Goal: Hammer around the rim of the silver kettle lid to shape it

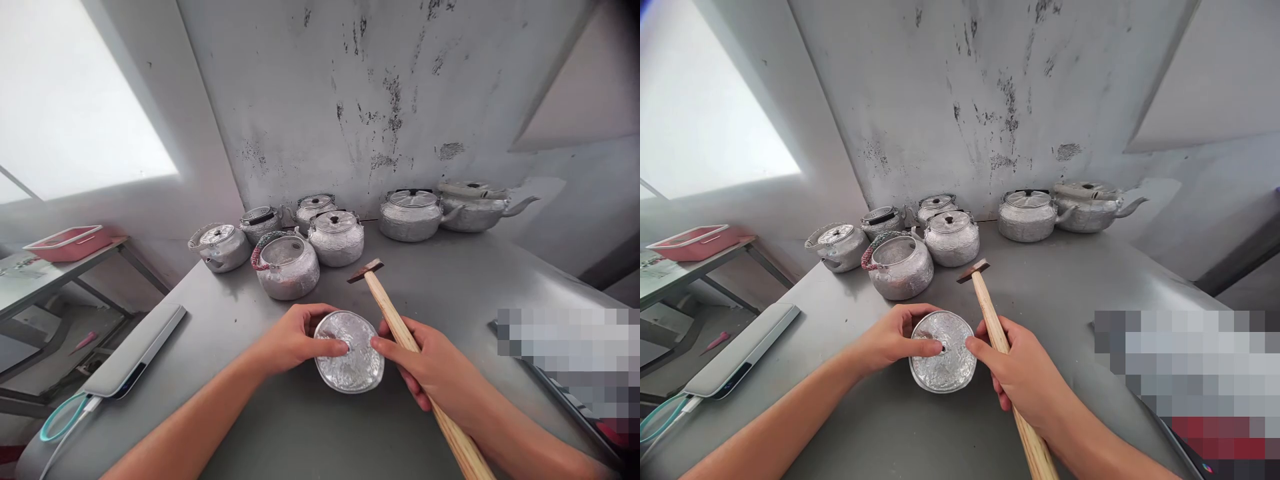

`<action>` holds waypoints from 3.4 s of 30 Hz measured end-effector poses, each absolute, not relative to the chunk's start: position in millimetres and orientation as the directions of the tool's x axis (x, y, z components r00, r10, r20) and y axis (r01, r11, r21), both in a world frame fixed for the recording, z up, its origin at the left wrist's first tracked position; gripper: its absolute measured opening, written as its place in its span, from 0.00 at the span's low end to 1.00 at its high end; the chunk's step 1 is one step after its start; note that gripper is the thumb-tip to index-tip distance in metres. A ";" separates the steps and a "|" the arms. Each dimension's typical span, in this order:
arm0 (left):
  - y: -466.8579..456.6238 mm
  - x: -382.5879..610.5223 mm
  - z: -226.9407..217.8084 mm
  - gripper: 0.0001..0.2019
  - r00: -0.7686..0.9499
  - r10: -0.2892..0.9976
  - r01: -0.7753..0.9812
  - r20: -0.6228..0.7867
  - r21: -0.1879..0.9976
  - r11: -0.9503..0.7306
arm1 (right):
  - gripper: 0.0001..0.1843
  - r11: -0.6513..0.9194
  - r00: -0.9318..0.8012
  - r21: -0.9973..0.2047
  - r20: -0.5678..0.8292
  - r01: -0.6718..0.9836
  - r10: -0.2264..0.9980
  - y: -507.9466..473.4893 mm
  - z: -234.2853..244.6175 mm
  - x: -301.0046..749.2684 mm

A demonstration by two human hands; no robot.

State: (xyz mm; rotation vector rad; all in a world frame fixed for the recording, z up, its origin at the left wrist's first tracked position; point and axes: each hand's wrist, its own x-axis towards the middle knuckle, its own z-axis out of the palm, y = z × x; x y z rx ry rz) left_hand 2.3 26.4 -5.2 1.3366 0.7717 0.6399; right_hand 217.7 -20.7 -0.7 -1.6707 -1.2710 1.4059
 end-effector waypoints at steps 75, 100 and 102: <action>26.5 4.9 -8.7 0.15 0.480 0.873 -0.001 -0.087 0.995 0.099 | 0.13 -0.341 -0.128 -0.878 -0.401 0.336 0.907 -19.8 0.7 216.4; 27.6 7.9 -10.0 0.27 0.363 0.921 -0.096 -0.143 0.977 0.190 | 0.14 -0.341 -0.086 -0.896 -0.378 0.283 0.922 -16.8 -3.5 220.4; 27.5 8.1 -9.1 0.27 0.364 0.920 -0.085 -0.144 0.979 0.186 | 0.15 -0.341 -0.087 -0.895 -0.379 0.288 0.921 -16.7 -3.2 220.3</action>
